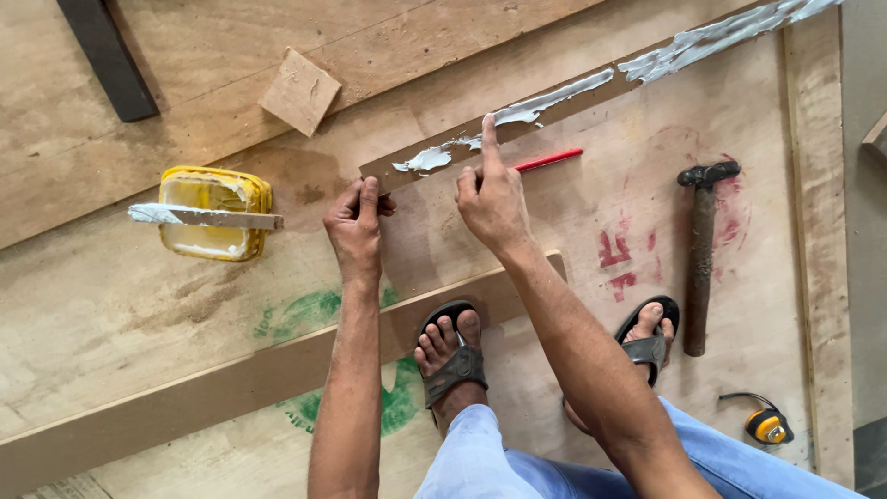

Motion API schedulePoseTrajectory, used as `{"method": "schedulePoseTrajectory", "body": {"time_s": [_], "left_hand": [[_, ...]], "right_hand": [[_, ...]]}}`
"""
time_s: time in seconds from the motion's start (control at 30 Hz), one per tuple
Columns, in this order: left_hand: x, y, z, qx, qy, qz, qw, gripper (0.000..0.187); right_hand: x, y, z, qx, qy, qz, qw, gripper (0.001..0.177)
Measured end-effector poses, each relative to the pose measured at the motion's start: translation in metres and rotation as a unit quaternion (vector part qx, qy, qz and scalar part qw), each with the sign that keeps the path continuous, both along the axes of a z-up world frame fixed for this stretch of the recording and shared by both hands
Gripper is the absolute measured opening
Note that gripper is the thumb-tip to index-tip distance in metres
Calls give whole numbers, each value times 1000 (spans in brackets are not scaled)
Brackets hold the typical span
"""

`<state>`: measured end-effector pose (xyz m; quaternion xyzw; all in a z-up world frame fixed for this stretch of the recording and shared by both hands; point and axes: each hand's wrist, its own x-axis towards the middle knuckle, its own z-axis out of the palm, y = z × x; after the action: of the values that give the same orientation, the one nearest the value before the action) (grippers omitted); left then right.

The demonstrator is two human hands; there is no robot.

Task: The person applies glue from a yellow container onto several narrow wood strips using a small applicator. They spread the adhesive evenly along the length of each strip while working on a plywood surface on the floor.

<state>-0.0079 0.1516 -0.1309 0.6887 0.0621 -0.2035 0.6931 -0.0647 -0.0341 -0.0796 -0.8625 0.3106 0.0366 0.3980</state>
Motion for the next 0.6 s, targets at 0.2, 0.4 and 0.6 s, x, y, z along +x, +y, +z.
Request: {"method": "schedulePoseTrajectory", "body": {"time_s": [0.2,0.4,0.6], "left_hand": [[1,-1,-2,-1,-13,-5,1000,31],[1,-1,-3,-22,-3,2,1000,28],[0,-2,3,5,-15,1,1000,29]], "right_hand": [[-12,-3,-3,113,-50,-31,992,66],[-26,-50,-7,5,21,-63,998,71],[-45,-54,-16,176,-82,-66,979,58]]}}
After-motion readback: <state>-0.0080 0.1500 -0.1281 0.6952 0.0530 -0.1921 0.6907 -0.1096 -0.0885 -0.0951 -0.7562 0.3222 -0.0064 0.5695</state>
